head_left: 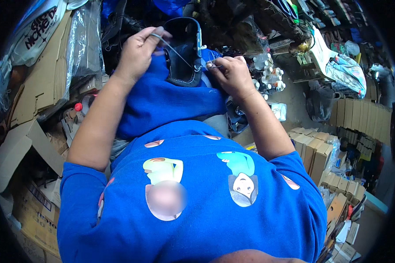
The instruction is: Stitching the interior or edge components of a shoe by hand using a needle and thread.
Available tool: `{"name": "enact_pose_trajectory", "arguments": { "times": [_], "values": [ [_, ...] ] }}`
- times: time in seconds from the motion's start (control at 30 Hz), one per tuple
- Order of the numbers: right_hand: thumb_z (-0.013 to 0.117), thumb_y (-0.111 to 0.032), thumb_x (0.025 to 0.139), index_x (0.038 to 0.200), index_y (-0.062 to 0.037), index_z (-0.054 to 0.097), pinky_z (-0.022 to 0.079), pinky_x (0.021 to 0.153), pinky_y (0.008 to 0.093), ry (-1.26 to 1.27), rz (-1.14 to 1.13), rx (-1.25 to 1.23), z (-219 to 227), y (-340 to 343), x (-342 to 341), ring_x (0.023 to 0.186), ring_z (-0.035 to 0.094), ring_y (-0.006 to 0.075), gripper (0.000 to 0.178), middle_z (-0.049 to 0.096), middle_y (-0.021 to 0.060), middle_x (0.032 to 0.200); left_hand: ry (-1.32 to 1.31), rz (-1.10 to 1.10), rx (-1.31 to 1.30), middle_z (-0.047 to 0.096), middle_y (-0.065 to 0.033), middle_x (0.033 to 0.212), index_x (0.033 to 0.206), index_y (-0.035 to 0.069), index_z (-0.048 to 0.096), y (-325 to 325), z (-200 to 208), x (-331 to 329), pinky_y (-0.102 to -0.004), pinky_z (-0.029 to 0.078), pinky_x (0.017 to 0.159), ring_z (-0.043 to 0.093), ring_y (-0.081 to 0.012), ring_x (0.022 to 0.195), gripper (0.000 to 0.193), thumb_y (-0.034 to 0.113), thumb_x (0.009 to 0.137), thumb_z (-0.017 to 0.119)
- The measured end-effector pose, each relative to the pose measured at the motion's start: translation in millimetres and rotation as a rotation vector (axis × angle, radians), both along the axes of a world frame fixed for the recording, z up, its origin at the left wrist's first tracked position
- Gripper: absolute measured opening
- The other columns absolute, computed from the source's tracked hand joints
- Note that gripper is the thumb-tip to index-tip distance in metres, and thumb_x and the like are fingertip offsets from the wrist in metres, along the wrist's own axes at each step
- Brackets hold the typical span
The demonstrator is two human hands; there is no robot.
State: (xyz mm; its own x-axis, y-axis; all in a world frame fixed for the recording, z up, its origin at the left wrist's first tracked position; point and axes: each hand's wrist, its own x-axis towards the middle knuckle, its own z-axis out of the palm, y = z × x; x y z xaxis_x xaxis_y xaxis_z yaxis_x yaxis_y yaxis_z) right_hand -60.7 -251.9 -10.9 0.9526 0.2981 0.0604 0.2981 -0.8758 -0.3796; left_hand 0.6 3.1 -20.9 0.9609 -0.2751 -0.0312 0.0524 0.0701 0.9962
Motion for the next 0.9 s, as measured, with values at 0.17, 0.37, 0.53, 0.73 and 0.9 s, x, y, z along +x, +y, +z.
{"name": "enact_pose_trajectory", "arguments": {
  "times": [0.17, 0.37, 0.53, 0.73, 0.9],
  "values": [
    [0.061, -0.032, 0.087, 0.075, -0.0121, 0.060, 0.038, 0.073, 0.0368, -0.265, 0.121, -0.144, -15, 1, -4, 0.067, 0.061, 0.0220, 0.023, 0.060, 0.0042, 0.066, 0.475, -0.210, -0.912, 0.048, -0.0044, 0.063, 0.071, 0.009, 0.050, -33, -6, -16, -0.0369, 0.044, 0.078, 0.052, -0.0208, 0.068, 0.047, 0.042, 0.101, 0.034],
    [0.060, -0.029, 0.087, 0.071, -0.0109, 0.060, 0.038, 0.073, 0.0360, -0.228, 0.144, -0.123, -26, -14, -10, 0.068, 0.061, 0.0213, 0.025, 0.061, 0.0047, 0.068, 0.531, 0.099, -0.671, 0.022, 0.0027, 0.051, 0.057, 0.017, 0.031, 20, 3, -1, -0.0293, 0.033, 0.062, 0.022, -0.0108, 0.047, 0.049, 0.038, 0.101, 0.036],
    [0.061, -0.027, 0.087, 0.067, -0.0107, 0.058, 0.038, 0.073, 0.0347, -0.227, 0.170, -0.188, -23, -15, -14, 0.067, 0.060, 0.0219, 0.026, 0.060, 0.0043, 0.068, 0.509, -0.030, -0.651, 0.023, 0.0028, 0.052, 0.058, 0.017, 0.031, 52, -15, 2, -0.0315, 0.039, 0.067, 0.024, -0.0117, 0.048, 0.047, 0.036, 0.101, 0.038],
    [0.058, -0.031, 0.090, 0.099, -0.0064, 0.065, 0.040, 0.067, 0.0298, 0.570, -0.317, 0.832, -23, -27, -29, 0.071, 0.058, 0.0146, 0.027, 0.060, 0.0005, 0.074, 0.451, -0.210, 0.066, 0.064, -0.0104, 0.095, 0.094, 0.002, 0.061, 127, -18, 24, -0.0299, 0.049, 0.086, 0.060, -0.0166, 0.091, 0.028, 0.029, 0.095, 0.054],
    [0.055, -0.039, 0.091, 0.126, -0.0077, 0.055, 0.044, 0.083, 0.0280, 0.383, -0.522, 1.140, -12, -55, -15, 0.098, 0.056, 0.0156, 0.047, 0.057, 0.0075, 0.114, -0.334, -0.024, 0.748, 0.064, -0.0127, 0.108, 0.114, 0.005, 0.063, 133, -5, 1, -0.0338, 0.047, 0.091, 0.062, -0.0253, 0.100, 0.039, 0.013, 0.076, 0.069]
  ]
}}
